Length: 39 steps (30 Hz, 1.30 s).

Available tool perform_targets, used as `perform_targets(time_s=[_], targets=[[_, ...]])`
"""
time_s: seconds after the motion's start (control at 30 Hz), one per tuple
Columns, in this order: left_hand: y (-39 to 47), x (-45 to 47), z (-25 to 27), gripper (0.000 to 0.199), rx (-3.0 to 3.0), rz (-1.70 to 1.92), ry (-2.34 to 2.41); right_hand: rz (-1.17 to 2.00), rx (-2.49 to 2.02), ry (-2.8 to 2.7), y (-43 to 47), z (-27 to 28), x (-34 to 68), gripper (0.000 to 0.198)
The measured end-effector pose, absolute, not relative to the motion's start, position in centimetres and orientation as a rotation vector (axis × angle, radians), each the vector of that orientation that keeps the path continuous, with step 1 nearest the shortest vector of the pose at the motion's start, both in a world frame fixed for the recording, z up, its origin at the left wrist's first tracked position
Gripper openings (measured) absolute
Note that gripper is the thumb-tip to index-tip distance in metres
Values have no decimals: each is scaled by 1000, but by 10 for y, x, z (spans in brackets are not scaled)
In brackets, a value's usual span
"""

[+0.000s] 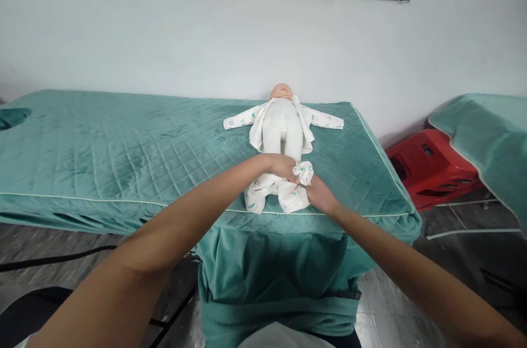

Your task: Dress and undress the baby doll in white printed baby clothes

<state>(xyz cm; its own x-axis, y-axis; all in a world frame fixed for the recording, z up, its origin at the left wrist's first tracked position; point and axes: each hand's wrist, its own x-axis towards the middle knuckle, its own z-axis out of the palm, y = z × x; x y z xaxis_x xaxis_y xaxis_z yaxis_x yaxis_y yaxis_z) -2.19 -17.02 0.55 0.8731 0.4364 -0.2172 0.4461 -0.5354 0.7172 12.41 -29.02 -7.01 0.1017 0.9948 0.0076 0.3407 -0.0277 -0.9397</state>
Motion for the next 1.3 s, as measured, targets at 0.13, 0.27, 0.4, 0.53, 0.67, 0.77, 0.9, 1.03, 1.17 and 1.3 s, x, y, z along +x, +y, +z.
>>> perform_targets(time_s=[0.13, 0.27, 0.4, 0.53, 0.67, 0.77, 0.9, 1.03, 1.17, 1.3], targets=[[-168, -33, 7, 30, 1874, -22, 533, 876, -1526, -1378, -297, -73, 116, 33], [-166, -41, 11, 29, 1689, -121, 524, 847, -1425, -1189, -303, -73, 103, 35], [-166, -51, 20, 36, 1547, -20, 506, 775, -1279, -958, -298, -77, 98, 43], [-161, -60, 25, 44, 1441, 187, 568, 662, -1179, -888, -279, -77, 101, 43], [-151, -62, 20, 44, 1383, 409, 618, 647, -1135, -933, -256, -75, 103, 42], [-143, -57, 17, 39, 1355, 542, 664, 651, -1165, -928, -240, -75, 106, 43], [-132, -47, 15, 36, 1512, 686, 778, 607, -1190, -951, -223, -77, 111, 41], [-124, -36, 11, 26, 1868, 814, 946, 560, -1226, -965, -209, -75, 117, 39], [-122, -30, 4, 21, 1981, 932, 1041, 588, -1317, -972, -197, -71, 129, 34], [-119, -38, 0, 23, 1870, 971, 1015, 570, -1378, -1033, -189, -70, 139, 22]])
